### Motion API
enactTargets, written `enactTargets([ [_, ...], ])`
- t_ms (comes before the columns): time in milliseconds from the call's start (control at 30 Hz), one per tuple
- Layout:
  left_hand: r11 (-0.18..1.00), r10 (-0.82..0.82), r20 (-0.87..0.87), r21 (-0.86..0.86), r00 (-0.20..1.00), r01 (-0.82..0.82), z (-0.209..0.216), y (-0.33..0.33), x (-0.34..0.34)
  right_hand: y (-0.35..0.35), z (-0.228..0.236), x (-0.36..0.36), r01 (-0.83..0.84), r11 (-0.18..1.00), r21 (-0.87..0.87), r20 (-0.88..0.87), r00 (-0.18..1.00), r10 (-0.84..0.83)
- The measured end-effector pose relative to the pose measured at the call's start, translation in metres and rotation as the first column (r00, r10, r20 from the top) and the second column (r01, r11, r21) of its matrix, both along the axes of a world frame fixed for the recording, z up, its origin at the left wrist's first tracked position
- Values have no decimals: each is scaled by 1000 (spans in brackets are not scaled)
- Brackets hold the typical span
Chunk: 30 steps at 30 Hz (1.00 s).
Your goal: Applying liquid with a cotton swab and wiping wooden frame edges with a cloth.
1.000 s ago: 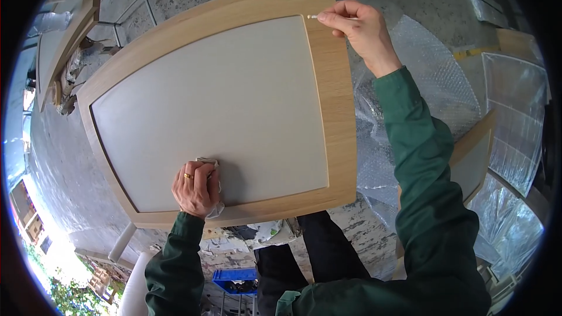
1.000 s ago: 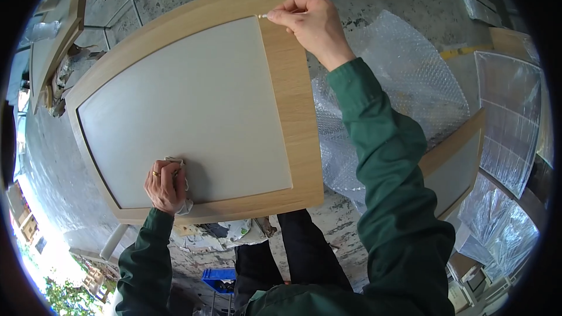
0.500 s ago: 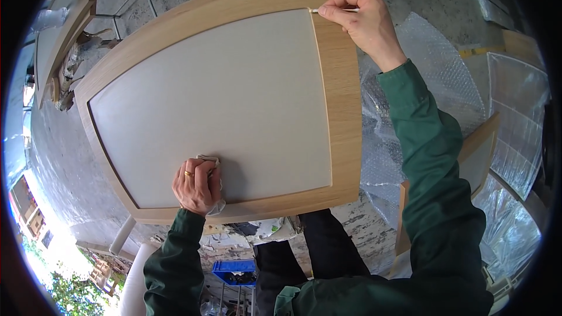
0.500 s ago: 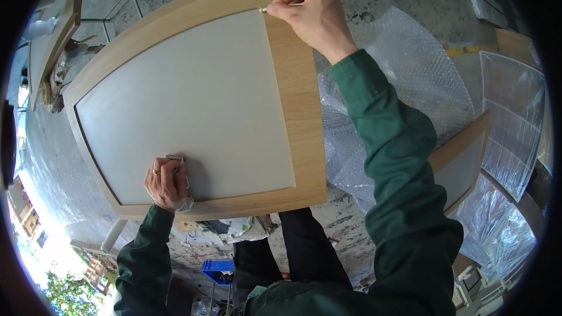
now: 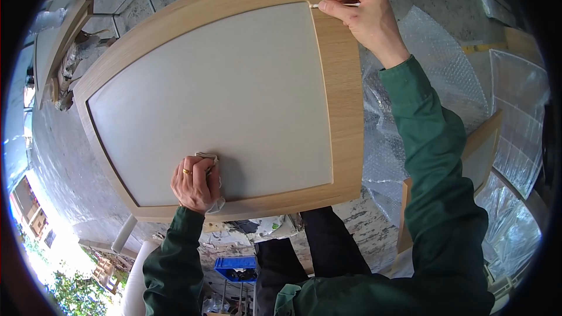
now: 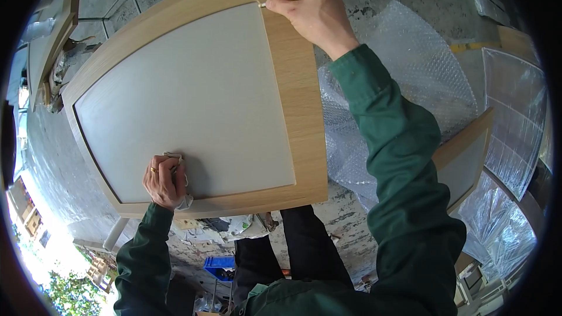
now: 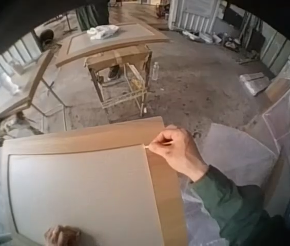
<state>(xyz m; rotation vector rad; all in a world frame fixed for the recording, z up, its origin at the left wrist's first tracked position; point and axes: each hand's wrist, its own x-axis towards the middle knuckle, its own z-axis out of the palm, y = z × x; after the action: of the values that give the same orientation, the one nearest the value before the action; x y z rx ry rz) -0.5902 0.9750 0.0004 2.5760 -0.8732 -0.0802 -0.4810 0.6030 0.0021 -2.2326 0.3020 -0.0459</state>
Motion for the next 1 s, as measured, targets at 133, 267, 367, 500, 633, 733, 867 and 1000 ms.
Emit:
enactTargets([
  [133, 1000, 4, 0, 4, 1000, -4, 0, -1, -1, -1, 2, -4, -34, 999, -33, 31, 999, 35],
  [267, 1000, 9, 5, 5, 1000, -9, 1, 0, 0, 2, 6, -7, -58, 998, -30, 28, 998, 58],
  [367, 1000, 13, 2, -4, 1000, -13, -2, -1, -1, 2, 6, -13, -72, 997, -39, 19, 997, 73],
  [500, 1000, 13, 9, 5, 1000, -13, 1, 1, -1, 3, 9, -18, -82, 997, -1, 3, 997, 82],
  [633, 1000, 9, -5, -1, 1000, -9, 3, -1, 2, -2, 10, -22, 7, 964, 264, -42, 999, 4],
  [733, 979, 172, -158, -81, 972, -187, 10, -13, 2, -1, 4, -29, 191, 771, 607, -73, 980, -186],
  [867, 794, 364, -448, -308, 816, -523, 26, -88, 39, 6, -4, -44, 340, 513, 788, -81, 884, -461],
  [1000, 609, 262, -636, -475, 726, -635, 25, -175, 97, 20, -14, -50, 365, 280, 888, -77, 719, -691],
])
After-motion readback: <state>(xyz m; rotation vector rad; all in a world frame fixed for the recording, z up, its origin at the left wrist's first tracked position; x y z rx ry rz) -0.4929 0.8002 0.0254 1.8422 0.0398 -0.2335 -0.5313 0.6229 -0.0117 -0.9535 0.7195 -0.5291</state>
